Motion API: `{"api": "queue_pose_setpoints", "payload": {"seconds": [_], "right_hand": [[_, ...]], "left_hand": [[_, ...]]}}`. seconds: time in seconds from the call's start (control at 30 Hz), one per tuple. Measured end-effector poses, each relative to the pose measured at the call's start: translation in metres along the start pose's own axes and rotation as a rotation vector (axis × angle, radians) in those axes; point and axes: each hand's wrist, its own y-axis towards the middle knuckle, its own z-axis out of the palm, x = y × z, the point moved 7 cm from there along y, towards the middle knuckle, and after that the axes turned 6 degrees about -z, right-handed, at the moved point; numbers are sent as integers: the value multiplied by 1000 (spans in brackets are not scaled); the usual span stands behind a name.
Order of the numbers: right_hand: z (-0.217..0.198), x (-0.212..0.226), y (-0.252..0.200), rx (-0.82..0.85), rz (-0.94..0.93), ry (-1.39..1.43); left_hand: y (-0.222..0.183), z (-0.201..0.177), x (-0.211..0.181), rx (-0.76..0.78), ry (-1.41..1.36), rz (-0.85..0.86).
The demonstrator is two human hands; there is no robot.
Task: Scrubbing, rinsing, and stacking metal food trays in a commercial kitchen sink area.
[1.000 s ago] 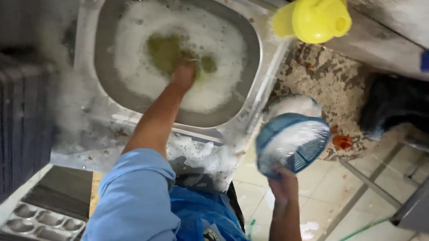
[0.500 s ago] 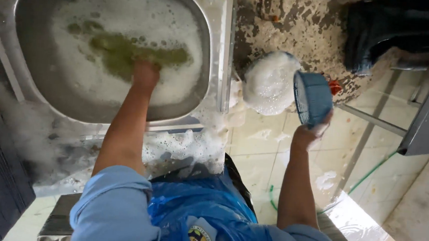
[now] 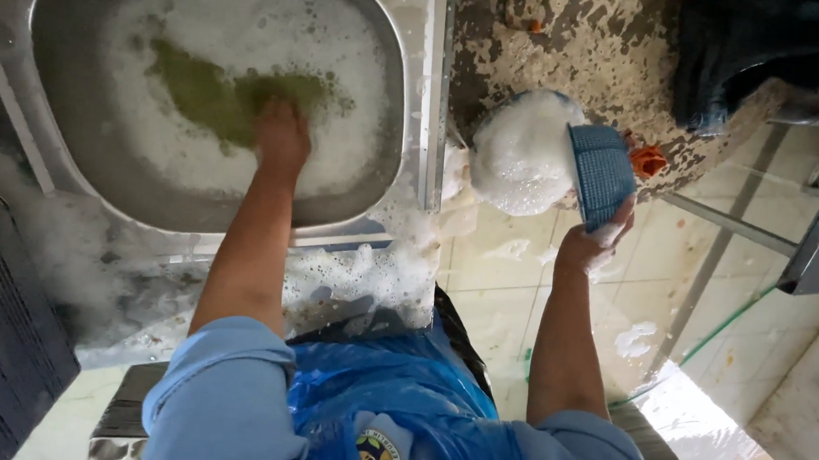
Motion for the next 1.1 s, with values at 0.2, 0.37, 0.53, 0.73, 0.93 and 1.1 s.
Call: {"api": "queue_pose_setpoints", "payload": {"seconds": [0.2,0.37,0.53,0.73,0.93,1.1], "right_hand": [[-21,28,13,74,106,97],[8,0,-6,59,216,265],[35,22,-4,33,104,180],[64,50,-19,58,-30,19],[100,57,-80,459,86,-56],[109,51,-113,734,201,-88]], "left_hand": [[25,59,-68,402,-1153,-202],[-3,28,-1,291,-1437,-439],[-3,26,22,349,-1596,-566],[14,36,-13,444,-1411,-486],[5,16,15,509,-1330,-468],[6,47,5,311,-1548,-514]]}}
